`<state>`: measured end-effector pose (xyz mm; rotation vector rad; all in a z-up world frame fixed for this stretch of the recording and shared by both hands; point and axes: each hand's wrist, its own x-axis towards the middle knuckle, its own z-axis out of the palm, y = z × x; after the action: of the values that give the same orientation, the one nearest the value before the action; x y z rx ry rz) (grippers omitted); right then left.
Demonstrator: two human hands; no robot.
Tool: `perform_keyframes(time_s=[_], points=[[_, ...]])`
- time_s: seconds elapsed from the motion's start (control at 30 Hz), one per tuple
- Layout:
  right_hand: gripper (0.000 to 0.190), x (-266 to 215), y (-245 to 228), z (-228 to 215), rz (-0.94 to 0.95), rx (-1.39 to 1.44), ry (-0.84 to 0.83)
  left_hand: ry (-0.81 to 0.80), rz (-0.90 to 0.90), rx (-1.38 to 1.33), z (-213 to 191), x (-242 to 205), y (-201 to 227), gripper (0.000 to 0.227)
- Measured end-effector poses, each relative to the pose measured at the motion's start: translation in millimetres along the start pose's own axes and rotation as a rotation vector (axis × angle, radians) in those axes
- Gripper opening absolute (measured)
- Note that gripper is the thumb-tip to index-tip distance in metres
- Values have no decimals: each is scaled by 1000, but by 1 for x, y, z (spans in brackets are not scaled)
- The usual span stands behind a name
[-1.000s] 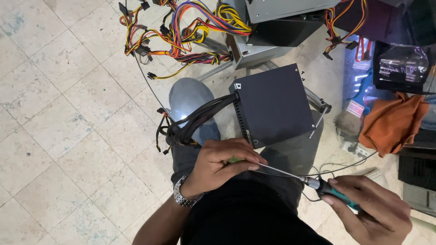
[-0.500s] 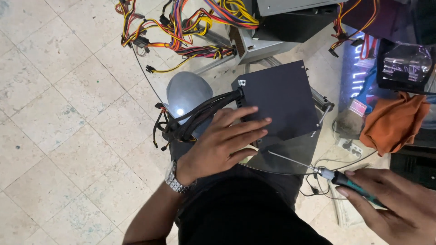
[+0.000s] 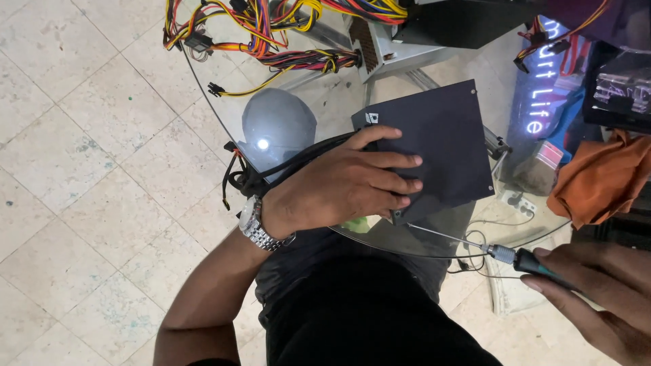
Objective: The person holds a black computer power supply unit, turning it over to inspect the label and connectors. They then use a screwdriver to tighten screws on the unit's metal casing, securing it while seated.
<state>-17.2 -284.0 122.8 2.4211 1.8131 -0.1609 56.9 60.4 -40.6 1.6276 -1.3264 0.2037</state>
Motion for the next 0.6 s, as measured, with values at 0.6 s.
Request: perform_keyframes(time_s=[0.6], points=[[49, 12, 2, 0, 364, 152, -93, -42, -151, -238, 10, -7, -6, 21]])
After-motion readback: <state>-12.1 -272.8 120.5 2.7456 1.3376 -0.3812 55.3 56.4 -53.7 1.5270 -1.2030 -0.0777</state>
